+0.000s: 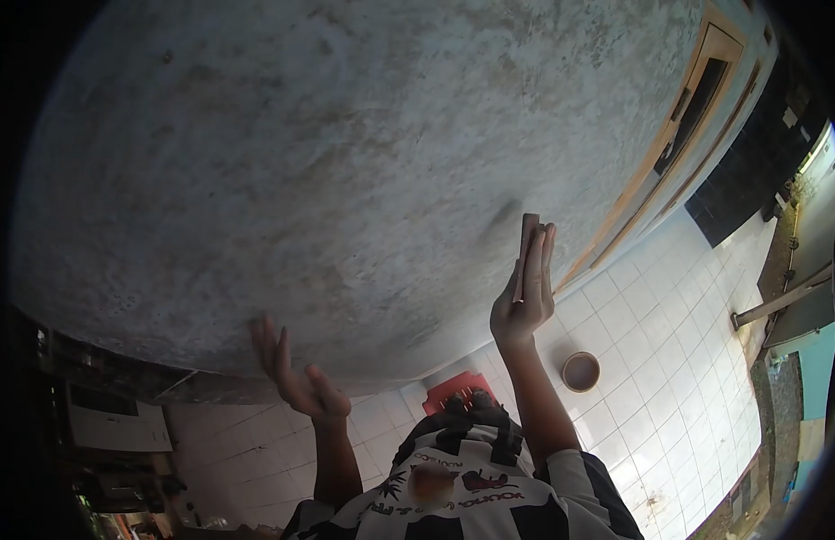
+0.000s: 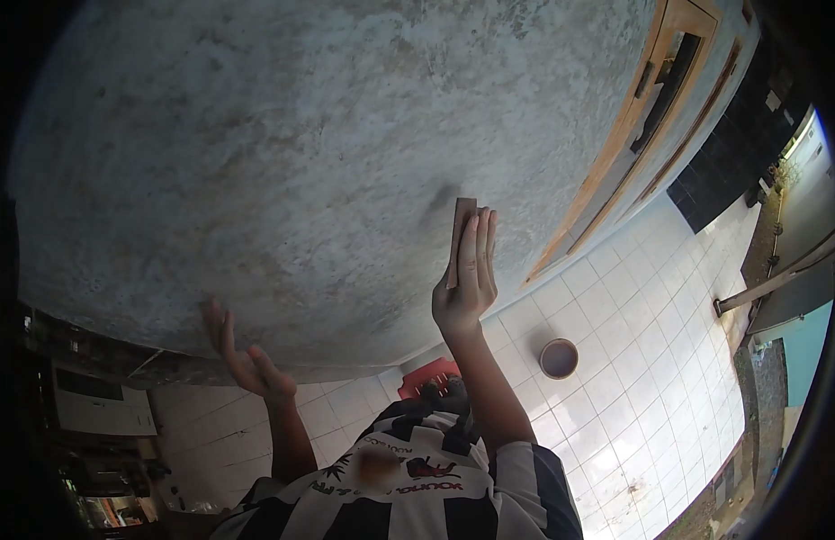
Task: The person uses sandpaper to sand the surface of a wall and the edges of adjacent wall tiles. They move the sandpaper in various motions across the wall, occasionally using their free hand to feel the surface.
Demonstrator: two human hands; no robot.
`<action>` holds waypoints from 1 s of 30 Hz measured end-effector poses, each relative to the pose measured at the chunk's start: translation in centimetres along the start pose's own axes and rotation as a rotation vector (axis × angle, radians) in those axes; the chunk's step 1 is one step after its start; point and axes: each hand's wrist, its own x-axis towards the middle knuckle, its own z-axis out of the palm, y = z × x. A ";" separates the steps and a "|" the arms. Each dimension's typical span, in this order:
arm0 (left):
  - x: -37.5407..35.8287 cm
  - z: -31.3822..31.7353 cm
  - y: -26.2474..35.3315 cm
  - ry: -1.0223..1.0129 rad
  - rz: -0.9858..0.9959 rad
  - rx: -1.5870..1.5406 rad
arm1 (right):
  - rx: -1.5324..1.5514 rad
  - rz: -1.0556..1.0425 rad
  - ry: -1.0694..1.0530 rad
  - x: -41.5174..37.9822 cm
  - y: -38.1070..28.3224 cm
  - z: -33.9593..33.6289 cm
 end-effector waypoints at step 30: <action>-3.5 -6.3 -9.4 -0.328 -0.626 0.417 | -0.258 -0.042 -0.255 -2.9 -5.3 6.4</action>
